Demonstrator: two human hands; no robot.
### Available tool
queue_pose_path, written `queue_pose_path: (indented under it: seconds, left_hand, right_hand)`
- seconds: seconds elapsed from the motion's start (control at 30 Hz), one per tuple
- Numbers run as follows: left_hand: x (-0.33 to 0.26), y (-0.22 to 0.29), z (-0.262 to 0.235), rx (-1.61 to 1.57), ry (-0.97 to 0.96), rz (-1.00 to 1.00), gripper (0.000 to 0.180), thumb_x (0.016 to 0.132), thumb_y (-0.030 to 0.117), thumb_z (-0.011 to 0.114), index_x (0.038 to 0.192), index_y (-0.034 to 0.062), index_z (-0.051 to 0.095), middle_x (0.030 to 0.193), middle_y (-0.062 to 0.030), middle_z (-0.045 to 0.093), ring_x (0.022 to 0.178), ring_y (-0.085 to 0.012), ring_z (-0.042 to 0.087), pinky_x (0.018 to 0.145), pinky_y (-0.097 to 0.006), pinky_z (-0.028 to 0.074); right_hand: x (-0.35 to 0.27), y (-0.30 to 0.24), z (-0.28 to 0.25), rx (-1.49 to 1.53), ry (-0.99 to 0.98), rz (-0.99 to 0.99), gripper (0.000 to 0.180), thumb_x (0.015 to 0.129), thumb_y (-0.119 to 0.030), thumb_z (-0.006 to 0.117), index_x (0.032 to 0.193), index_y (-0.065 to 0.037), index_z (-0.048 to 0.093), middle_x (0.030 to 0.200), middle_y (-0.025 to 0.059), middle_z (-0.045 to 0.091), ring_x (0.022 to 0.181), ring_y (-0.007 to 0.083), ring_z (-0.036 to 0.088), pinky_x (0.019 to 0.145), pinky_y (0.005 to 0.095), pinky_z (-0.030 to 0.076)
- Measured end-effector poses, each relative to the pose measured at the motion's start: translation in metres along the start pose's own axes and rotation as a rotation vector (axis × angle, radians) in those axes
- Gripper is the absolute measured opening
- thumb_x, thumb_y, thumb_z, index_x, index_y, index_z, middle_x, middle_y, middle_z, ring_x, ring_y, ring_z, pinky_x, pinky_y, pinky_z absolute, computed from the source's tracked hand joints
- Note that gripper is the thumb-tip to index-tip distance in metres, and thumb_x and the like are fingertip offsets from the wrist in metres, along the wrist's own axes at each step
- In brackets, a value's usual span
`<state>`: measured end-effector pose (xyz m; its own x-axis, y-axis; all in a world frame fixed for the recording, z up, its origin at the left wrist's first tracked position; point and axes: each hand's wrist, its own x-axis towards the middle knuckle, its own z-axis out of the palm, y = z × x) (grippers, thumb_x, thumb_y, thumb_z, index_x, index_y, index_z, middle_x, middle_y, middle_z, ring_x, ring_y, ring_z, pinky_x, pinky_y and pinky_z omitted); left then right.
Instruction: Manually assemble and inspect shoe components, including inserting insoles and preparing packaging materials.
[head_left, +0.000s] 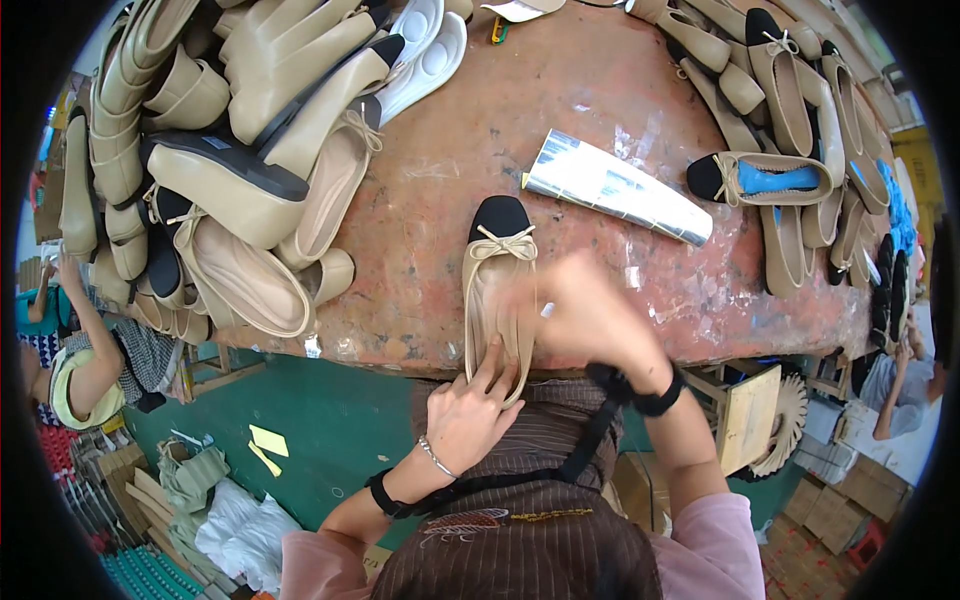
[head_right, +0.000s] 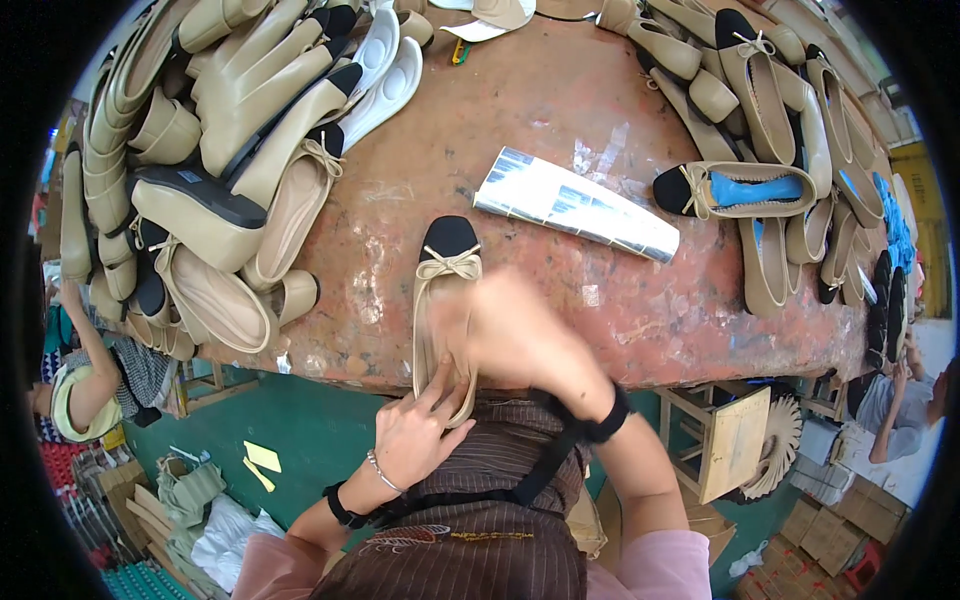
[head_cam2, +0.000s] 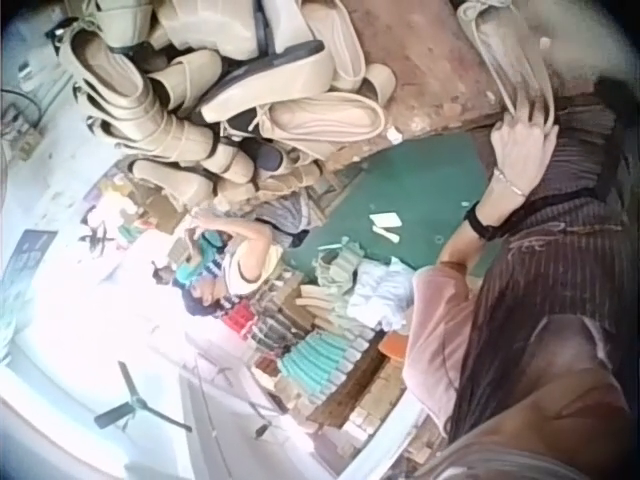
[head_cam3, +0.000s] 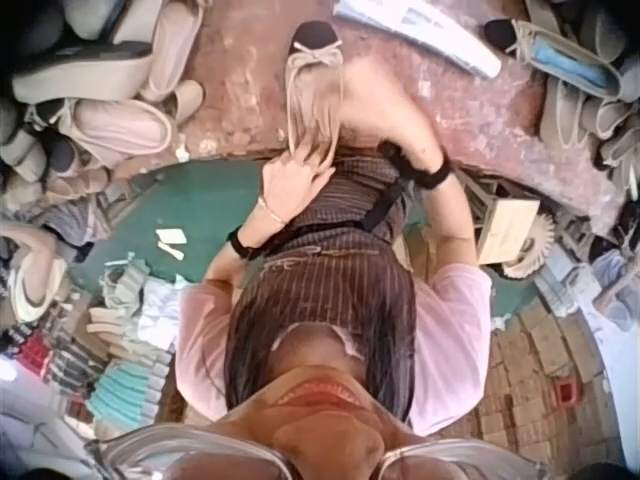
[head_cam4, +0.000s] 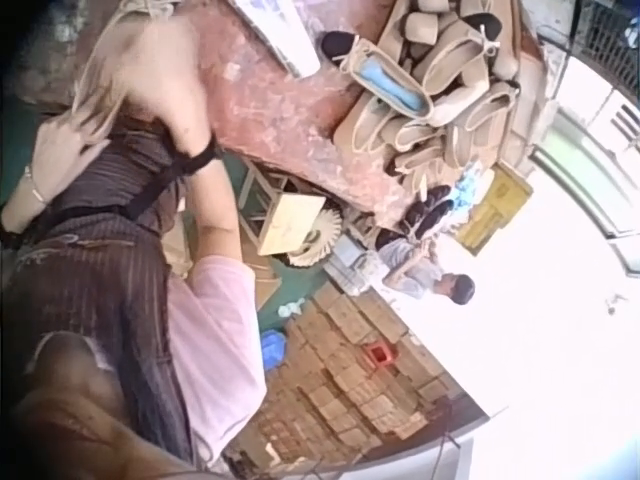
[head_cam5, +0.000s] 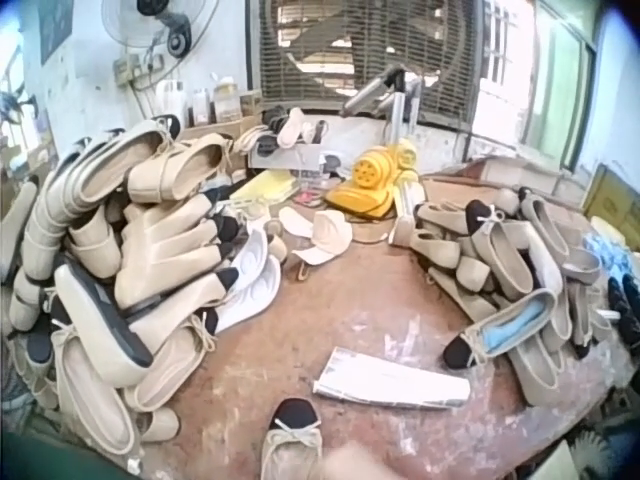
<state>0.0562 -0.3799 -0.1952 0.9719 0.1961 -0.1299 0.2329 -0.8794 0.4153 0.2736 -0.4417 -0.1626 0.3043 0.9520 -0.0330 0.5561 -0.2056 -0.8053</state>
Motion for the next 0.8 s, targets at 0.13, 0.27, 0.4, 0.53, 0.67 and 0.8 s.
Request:
queue_pose_path:
  seconds: [0.13,0.27,0.4,0.53,0.67,0.8]
  left_hand:
    - [0.013,0.027,-0.017,0.046,0.011,-0.049,0.051,0.081,0.045,0.074,0.113,0.0055,0.071,0.144,-0.0206,0.048,0.121,-0.0418,0.051,0.098,-0.049,0.043]
    - [0.032,0.034,-0.011,0.006,0.101,-0.074,0.049,0.083,0.045,0.072,0.101,-0.0008,0.066,0.149,-0.0285,0.037,0.143,-0.0482,0.025,0.114,-0.062,0.019]
    - [0.055,0.027,0.004,-0.112,0.133,-0.077,0.042,0.086,0.034,0.072,0.084,-0.0055,0.058,0.149,-0.0369,0.030,0.141,-0.0518,0.027,0.115,-0.055,0.025]
    - [0.063,0.016,0.010,-0.174,0.100,-0.099,0.031,0.086,0.021,0.070,0.081,-0.0063,0.057,0.150,-0.0407,0.024,0.141,-0.0547,0.025,0.114,-0.050,0.029]
    - [0.059,0.011,0.006,-0.277,0.111,-0.105,0.021,0.085,0.014,0.065,0.079,-0.0048,0.057,0.153,-0.0370,0.025,0.143,-0.0534,0.022,0.115,-0.050,0.029]
    - [0.054,-0.006,-0.002,-0.436,0.131,-0.083,0.019,0.084,0.011,0.066,0.080,-0.0052,0.057,0.156,-0.0315,0.025,0.145,-0.0495,0.021,0.115,-0.048,0.029]
  right_hand:
    - [0.047,0.075,-0.042,-0.668,0.769,0.162,0.017,0.082,-0.011,0.067,0.096,-0.002,0.069,0.092,0.0182,0.063,0.091,0.0368,0.059,0.078,0.0471,0.048]
    - [0.074,0.125,-0.024,-0.822,0.729,0.142,0.016,0.081,-0.011,0.067,0.095,-0.002,0.070,0.092,0.0143,0.062,0.093,0.0333,0.057,0.081,0.0465,0.047]
    - [0.079,0.134,-0.019,-0.805,0.651,0.178,0.016,0.079,-0.008,0.066,0.093,-0.001,0.069,0.092,0.0141,0.062,0.091,0.0313,0.059,0.078,0.0435,0.050]
    - [0.080,0.131,-0.012,-0.701,0.668,0.234,0.012,0.077,-0.007,0.067,0.088,-0.001,0.070,0.093,0.0139,0.063,0.092,0.0309,0.063,0.076,0.0423,0.053]
    - [0.077,0.125,-0.017,-0.618,0.673,0.279,0.013,0.076,-0.007,0.069,0.088,-0.002,0.070,0.093,0.0141,0.064,0.092,0.0329,0.065,0.077,0.0443,0.053]
    - [0.077,0.122,-0.023,-0.482,0.737,0.357,0.016,0.076,-0.009,0.071,0.090,-0.003,0.068,0.093,0.0148,0.064,0.091,0.0361,0.065,0.077,0.0457,0.052]
